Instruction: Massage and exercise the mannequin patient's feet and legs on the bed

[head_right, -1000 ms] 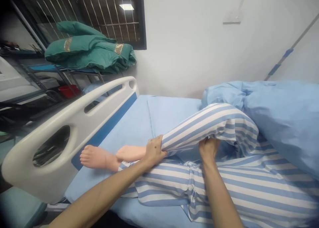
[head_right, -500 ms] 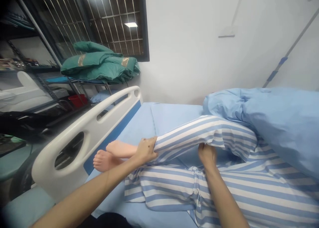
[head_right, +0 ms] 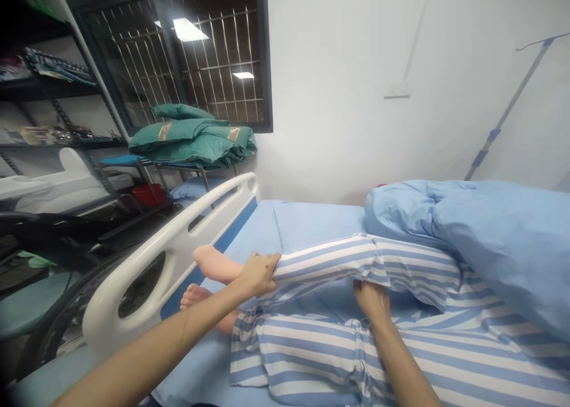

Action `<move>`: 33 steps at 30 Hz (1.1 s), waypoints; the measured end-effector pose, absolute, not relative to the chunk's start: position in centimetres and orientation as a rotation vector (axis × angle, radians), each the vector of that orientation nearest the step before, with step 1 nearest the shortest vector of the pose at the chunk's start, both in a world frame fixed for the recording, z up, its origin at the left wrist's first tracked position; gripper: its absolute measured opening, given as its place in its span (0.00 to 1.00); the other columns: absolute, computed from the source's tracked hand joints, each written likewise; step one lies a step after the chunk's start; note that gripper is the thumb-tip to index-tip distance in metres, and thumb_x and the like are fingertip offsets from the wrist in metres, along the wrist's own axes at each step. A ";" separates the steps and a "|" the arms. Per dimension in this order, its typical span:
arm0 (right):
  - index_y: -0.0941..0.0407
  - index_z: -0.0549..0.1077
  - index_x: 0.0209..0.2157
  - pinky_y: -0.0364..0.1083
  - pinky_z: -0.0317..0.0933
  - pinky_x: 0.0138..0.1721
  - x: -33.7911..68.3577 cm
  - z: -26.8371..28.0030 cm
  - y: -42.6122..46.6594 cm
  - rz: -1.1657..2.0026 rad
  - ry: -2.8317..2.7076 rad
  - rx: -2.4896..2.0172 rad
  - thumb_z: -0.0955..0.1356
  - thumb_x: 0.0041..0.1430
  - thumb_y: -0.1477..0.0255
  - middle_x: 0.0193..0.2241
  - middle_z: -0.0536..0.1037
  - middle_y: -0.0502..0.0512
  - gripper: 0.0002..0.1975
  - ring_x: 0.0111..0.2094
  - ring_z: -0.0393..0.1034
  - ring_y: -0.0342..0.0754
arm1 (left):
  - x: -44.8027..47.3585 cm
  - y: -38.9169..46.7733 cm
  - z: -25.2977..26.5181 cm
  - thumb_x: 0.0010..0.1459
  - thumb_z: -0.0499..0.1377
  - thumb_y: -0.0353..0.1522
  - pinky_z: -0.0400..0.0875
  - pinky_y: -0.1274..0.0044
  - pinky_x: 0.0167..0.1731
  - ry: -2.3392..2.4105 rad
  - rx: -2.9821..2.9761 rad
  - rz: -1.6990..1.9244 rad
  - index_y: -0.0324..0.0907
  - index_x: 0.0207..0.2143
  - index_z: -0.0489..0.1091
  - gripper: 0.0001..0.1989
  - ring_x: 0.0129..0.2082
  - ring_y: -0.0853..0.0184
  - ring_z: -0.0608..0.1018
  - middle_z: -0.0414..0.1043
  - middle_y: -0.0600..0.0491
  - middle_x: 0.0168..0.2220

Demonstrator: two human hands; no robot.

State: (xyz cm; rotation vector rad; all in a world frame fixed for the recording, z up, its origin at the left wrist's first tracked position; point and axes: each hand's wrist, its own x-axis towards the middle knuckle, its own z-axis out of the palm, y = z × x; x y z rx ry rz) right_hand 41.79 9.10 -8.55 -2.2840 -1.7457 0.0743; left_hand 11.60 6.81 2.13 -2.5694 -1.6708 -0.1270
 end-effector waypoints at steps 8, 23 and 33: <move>0.62 0.66 0.49 0.52 0.60 0.42 41.9 -9.0 8.9 0.034 -1.874 -2.176 0.56 0.55 0.69 0.46 0.69 0.68 0.22 0.43 0.67 0.58 | 11.1 7.4 2.9 0.40 0.54 0.32 0.59 0.68 0.37 -1.662 -2.561 -0.033 0.44 0.40 0.58 0.20 0.34 0.59 0.74 0.73 0.50 0.35; 0.60 0.68 0.47 0.46 0.51 0.54 42.7 -11.1 9.3 0.323 -2.038 -1.974 0.62 0.46 0.71 0.50 0.67 0.60 0.24 0.55 0.56 0.53 | 10.6 9.3 4.3 0.38 0.56 0.30 0.61 0.68 0.38 -1.610 -2.586 0.208 0.44 0.39 0.59 0.20 0.33 0.60 0.74 0.72 0.51 0.34; 0.59 0.73 0.36 0.50 0.55 0.50 42.6 -11.3 9.3 0.579 -2.090 -2.036 0.60 0.45 0.71 0.39 0.75 0.60 0.17 0.49 0.64 0.54 | 10.3 9.4 2.8 0.35 0.57 0.30 0.66 0.71 0.30 -1.724 -2.601 0.311 0.45 0.39 0.58 0.23 0.34 0.58 0.74 0.72 0.48 0.36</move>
